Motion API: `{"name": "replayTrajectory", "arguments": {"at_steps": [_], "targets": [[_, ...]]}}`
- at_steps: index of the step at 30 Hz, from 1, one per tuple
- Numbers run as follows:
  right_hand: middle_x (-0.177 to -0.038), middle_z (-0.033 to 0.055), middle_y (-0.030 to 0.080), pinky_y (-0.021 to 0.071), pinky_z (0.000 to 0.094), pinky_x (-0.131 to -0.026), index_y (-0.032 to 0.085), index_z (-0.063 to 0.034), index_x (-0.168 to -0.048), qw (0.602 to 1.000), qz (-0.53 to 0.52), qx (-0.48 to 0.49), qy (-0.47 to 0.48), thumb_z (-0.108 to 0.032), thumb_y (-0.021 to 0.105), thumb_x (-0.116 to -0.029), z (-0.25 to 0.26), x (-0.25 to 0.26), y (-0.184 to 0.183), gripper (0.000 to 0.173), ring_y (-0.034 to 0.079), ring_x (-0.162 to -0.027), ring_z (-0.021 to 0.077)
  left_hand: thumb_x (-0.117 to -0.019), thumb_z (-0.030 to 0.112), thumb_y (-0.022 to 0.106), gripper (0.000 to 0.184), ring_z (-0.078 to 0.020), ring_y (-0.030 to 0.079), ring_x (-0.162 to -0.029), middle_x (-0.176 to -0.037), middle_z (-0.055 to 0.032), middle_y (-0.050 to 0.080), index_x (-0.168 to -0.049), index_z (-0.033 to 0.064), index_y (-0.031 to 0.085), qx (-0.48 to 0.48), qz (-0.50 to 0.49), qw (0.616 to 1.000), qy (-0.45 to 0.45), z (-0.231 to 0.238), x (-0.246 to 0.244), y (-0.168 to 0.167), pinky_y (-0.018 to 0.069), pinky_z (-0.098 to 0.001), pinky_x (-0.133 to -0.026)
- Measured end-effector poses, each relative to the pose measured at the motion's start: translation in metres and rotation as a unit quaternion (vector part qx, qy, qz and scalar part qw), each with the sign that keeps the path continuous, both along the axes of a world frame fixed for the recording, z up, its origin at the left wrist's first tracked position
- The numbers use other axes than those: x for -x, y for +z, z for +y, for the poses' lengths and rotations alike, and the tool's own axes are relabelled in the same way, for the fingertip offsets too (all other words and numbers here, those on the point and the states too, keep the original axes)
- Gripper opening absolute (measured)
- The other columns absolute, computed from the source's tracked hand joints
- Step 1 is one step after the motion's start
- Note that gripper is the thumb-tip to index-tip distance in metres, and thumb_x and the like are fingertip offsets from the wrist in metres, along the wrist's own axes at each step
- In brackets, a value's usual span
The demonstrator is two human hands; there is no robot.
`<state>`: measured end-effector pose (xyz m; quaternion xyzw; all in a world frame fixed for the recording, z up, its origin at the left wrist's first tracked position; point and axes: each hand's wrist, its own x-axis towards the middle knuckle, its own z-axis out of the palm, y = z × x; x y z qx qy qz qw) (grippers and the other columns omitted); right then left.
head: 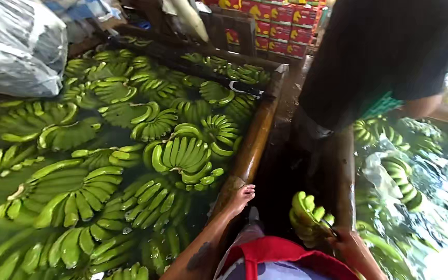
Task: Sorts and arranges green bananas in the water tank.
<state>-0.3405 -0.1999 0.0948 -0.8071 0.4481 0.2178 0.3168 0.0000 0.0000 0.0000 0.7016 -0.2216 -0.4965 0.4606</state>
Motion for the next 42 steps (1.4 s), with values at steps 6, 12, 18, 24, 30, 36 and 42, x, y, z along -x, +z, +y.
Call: {"name": "replayTrajectory", "arguments": {"at_steps": [6, 12, 18, 24, 30, 36, 42], "targets": [[-0.121, 0.0194, 0.07, 0.0516, 0.0649, -0.094, 0.073, -0.0087, -0.119, 0.962, -0.069, 0.044, 0.261, -0.03, 0.065, -0.0986, -0.055, -0.242, 0.007, 0.031, 0.067, -0.112, 0.0409, -0.1101, 0.05, 0.034, 0.059, -0.0358, 0.067, -0.111, -0.138, -0.0193, 0.06, -0.157, 0.0157, 0.033, 0.034, 0.245, 0.94, 0.233, -0.017, -0.067, 0.032, 0.0576, -0.0562, -0.086], [-0.127, 0.0211, 0.066, 0.0512, 0.0632, -0.095, 0.069, -0.0048, -0.124, 0.814, -0.114, 0.084, 0.564, -0.01, 0.058, -0.1011, -0.059, -0.451, 0.031, 0.027, 0.063, -0.117, 0.0422, -0.1012, 0.07, 0.032, 0.079, -0.0437, 0.062, -0.115, -0.141, -0.0257, 0.054, -0.155, 0.0129, 0.034, 0.089, 0.327, 0.804, 0.488, -0.021, -0.142, 0.064, 0.0549, -0.0631, -0.087], [-0.122, 0.0201, 0.066, 0.055, 0.0561, -0.092, 0.07, 0.0003, -0.117, 0.645, -0.206, 0.104, 0.729, 0.004, 0.052, -0.099, -0.053, -0.6, -0.019, 0.025, 0.062, -0.119, 0.0401, -0.1038, 0.042, 0.055, 0.068, -0.0389, 0.05, -0.136, -0.154, -0.019, 0.044, -0.16, 0.0166, 0.026, 0.144, 0.233, 0.592, 0.758, -0.083, -0.19, 0.017, 0.0487, -0.0645, -0.101], [-0.125, 0.0174, 0.069, 0.0514, 0.0584, -0.099, 0.07, -0.0059, -0.125, 0.802, -0.205, -0.058, 0.558, -0.015, 0.055, -0.1027, -0.109, -0.66, -0.082, 0.028, 0.064, -0.12, 0.0366, -0.1066, 0.044, 0.049, 0.06, -0.0381, 0.053, -0.132, -0.153, -0.0204, 0.044, -0.156, 0.0124, 0.033, 0.156, 0.276, 0.503, 0.804, -0.153, -0.24, -0.05, 0.0509, -0.0584, -0.1], [-0.11, 0.0215, 0.069, 0.0534, 0.0618, -0.086, 0.051, -0.01, -0.14, 0.891, 0.036, -0.103, 0.441, -0.064, 0.073, -0.0862, -0.186, -0.656, -0.12, 0.079, 0.068, -0.102, 0.0408, -0.104, 0.041, 0.056, 0.067, -0.0417, 0.049, -0.136, -0.156, -0.0201, 0.04, -0.159, 0.0178, 0.026, 0.144, 0.298, 0.432, 0.839, -0.169, -0.267, -0.102, 0.0495, -0.0667, -0.1], [-0.112, 0.021, 0.069, 0.0518, 0.0612, -0.089, 0.054, -0.0077, -0.138, 0.906, 0.076, -0.149, 0.389, -0.057, 0.06, -0.0988, -0.191, -0.671, -0.136, 0.063, 0.067, -0.105, 0.0394, -0.1058, 0.025, 0.056, 0.055, -0.0353, 0.057, -0.128, -0.148, -0.0208, 0.048, -0.154, 0.0074, 0.035, 0.125, 0.313, 0.463, 0.82, -0.182, -0.292, -0.102, 0.0538, -0.0526, -0.1], [-0.101, 0.0162, 0.067, 0.0538, 0.0461, -0.082, 0.06, -0.0023, -0.132, 0.936, -0.006, -0.237, 0.262, -0.031, 0.048, -0.109, -0.171, -0.686, -0.179, 0.038, 0.065, -0.087, 0.0264, -0.1075, 0.022, 0.051, 0.049, -0.0351, 0.056, -0.129, -0.148, -0.0205, 0.047, -0.151, 0.0071, 0.037, 0.155, 0.361, 0.451, 0.801, -0.169, -0.326, -0.082, 0.054, -0.0504, -0.101]]}}
